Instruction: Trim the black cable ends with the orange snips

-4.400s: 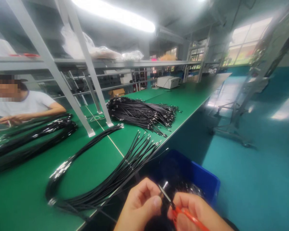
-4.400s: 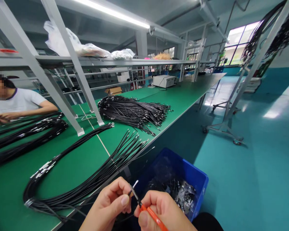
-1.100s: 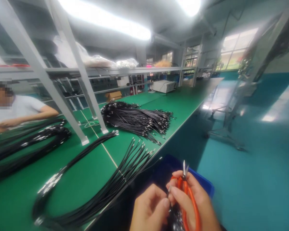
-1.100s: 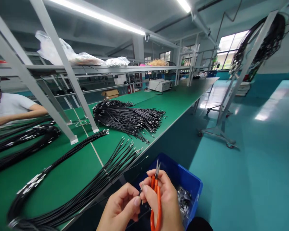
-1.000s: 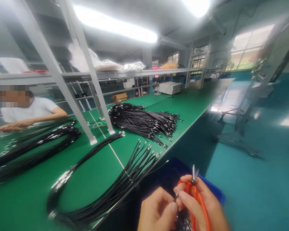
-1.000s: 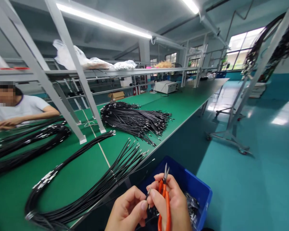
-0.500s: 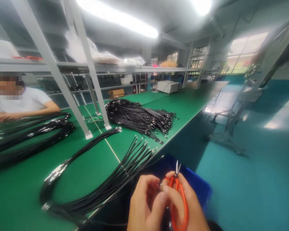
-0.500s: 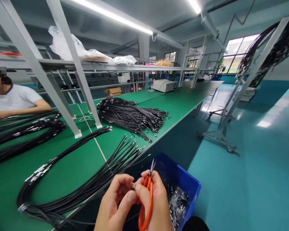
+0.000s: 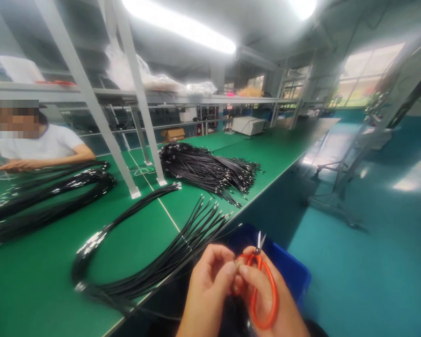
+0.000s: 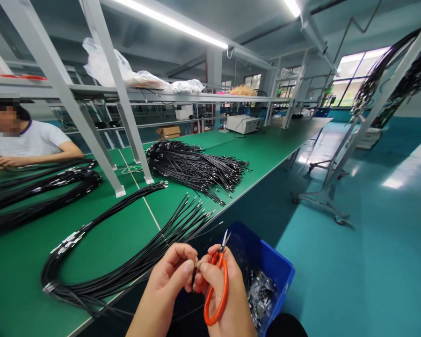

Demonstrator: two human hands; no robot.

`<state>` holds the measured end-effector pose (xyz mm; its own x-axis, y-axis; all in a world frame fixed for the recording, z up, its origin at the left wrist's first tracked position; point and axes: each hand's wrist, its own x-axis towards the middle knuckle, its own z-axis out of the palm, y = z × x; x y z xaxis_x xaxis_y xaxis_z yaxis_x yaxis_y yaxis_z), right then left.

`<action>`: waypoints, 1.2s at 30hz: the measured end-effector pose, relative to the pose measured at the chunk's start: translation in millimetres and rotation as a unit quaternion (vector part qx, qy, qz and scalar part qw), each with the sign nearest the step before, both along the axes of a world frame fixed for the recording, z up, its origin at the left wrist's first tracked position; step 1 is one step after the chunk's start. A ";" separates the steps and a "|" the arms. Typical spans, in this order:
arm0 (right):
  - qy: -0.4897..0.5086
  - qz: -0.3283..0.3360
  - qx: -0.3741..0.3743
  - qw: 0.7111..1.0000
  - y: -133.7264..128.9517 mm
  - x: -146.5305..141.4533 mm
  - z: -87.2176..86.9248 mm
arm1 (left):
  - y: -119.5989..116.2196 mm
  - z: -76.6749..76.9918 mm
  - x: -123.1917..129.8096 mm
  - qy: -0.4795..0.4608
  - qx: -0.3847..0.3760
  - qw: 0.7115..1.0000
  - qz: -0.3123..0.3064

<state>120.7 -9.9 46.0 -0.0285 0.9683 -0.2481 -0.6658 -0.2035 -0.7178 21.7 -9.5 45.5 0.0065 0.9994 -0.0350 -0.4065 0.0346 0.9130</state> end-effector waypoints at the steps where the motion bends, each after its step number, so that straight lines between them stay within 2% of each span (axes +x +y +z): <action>1: -0.008 -0.004 0.005 1.000 0.8 -0.4 0.4 | 0.0 0.2 1.1 0.003 0.002 1.000 0.009; 3: -0.020 -0.007 0.021 1.000 1.7 -0.9 0.2 | 1.0 0.4 1.6 -0.006 -0.001 1.000 0.003; 6: -0.019 -0.005 0.041 0.999 1.0 -0.8 -3.0 | 2.9 1.2 -0.7 -0.059 -0.020 0.997 -0.053; 8: -0.010 -0.007 0.034 0.999 -0.1 -0.3 -5.9 | 3.4 2.1 -2.1 -0.097 -0.034 0.992 -0.069; 12: 0.007 -0.006 0.010 1.000 -1.6 1.1 -7.5 | 3.4 1.3 -1.0 -0.117 -0.039 0.991 -0.055; 18: 0.029 -0.016 -0.024 0.999 2.8 0.1 0.3 | 6.4 -3.9 -0.5 -0.078 0.015 0.996 -0.037; 21: 0.044 -0.014 -0.029 0.999 5.8 -1.3 4.0 | 5.6 -5.6 -8.9 0.019 0.038 0.999 0.005; 24: 0.053 -0.017 -0.041 0.998 8.4 -3.3 7.5 | 3.0 -7.1 -18.6 0.186 0.099 0.976 0.061; 26: 0.051 -0.019 -0.033 0.998 9.6 -5.3 8.0 | 1.8 -7.8 -21.3 0.239 0.115 0.964 0.036; 29: 0.055 -0.018 -0.006 0.998 9.5 -8.0 4.5 | 2.0 -8.2 -19.2 0.209 0.089 0.973 -0.027; 33: 0.023 -0.013 -0.002 1.000 6.3 -9.5 2.8 | 3.4 -7.7 -15.1 0.136 0.042 0.990 0.010; 36: -0.075 -0.074 0.049 0.993 4.3 -11.3 7.7 | 3.7 -7.3 -15.9 0.088 0.007 0.996 0.013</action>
<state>109.4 -5.7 53.8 0.1469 0.9787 -0.1432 -0.5676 -0.0352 -0.8226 5.8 -5.9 38.2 -0.0236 0.9995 -0.0199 -0.2407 0.0136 0.9705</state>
